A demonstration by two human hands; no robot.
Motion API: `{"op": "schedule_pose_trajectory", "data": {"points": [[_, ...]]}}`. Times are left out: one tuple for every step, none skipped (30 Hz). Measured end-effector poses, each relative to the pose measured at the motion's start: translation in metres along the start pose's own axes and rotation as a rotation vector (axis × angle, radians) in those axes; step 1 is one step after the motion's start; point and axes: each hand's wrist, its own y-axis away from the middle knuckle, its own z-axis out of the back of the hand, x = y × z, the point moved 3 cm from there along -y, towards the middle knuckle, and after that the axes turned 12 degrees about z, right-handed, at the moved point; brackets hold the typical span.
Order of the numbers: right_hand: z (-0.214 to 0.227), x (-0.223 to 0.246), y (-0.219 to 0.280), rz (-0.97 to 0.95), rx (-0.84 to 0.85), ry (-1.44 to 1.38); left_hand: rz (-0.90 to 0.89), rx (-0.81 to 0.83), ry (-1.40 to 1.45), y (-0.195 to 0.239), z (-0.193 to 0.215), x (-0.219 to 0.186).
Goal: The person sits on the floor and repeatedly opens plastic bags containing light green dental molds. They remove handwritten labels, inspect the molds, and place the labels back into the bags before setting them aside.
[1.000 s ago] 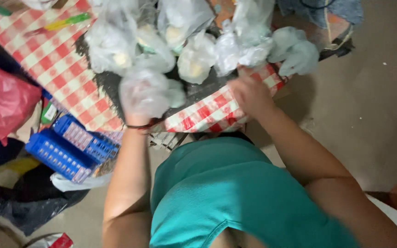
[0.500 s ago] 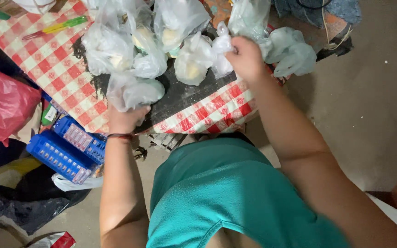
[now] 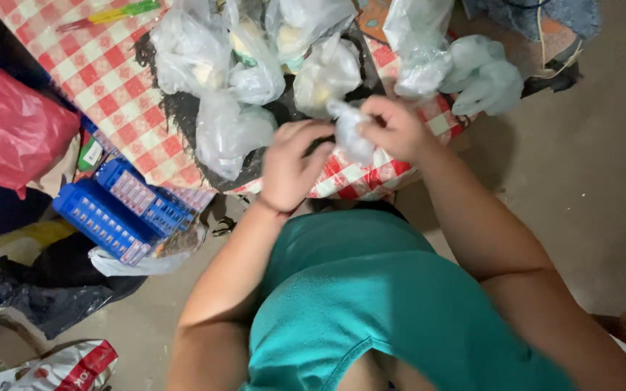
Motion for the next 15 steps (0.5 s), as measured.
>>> {"op": "schedule_pose_trajectory", "data": {"points": [[-0.007, 0.002, 0.003, 0.002, 0.002, -0.003, 0.003, -0.001, -0.003, -0.002, -0.010, 0.007], [-0.012, 0.008, 0.005, 0.108, -0.028, 0.076, 0.056, 0.033, 0.004, -0.004, -0.021, 0.016], [-0.017, 0.013, 0.008, 0.214, -0.059, 0.157, 0.108, 0.069, 0.014, -0.007, -0.032, 0.024], [-0.014, 0.012, 0.011, 0.214, -0.058, 0.155, 0.109, 0.069, 0.012, -0.002, -0.032, 0.023], [-0.008, 0.005, 0.017, 0.075, -0.142, 0.035, 0.156, 0.062, 0.093, 0.004, -0.033, 0.024], [-0.002, -0.001, 0.023, -0.066, -0.223, -0.085, 0.203, 0.055, 0.174, 0.010, -0.034, 0.025], [0.004, -0.012, 0.026, -0.070, -0.221, -0.086, 0.207, 0.056, 0.176, 0.015, -0.036, 0.034], [0.013, -0.021, 0.029, -0.020, -0.368, -0.364, 0.239, 0.067, 0.115, 0.021, -0.038, 0.043], [0.022, -0.032, 0.033, 0.034, -0.516, -0.640, 0.265, 0.079, 0.054, 0.026, -0.041, 0.053], [0.032, -0.047, 0.037, 0.033, -0.519, -0.639, 0.265, 0.082, 0.056, 0.031, -0.042, 0.056], [0.043, -0.065, 0.041, 0.018, -0.611, -0.837, 0.262, 0.100, 0.053, 0.035, -0.044, 0.058], [0.054, -0.082, 0.045, 0.005, -0.704, -1.035, 0.259, 0.117, 0.050, 0.039, -0.046, 0.061], [0.056, -0.071, 0.042, 0.006, -0.707, -1.032, 0.256, 0.119, 0.053, 0.040, -0.048, 0.061], [0.058, -0.061, 0.038, 0.014, -0.710, -1.087, 0.261, 0.127, 0.060, 0.041, -0.050, 0.061], [0.059, -0.050, 0.035, 0.018, -0.713, -1.144, 0.270, 0.136, 0.067, 0.044, -0.052, 0.061]]}}
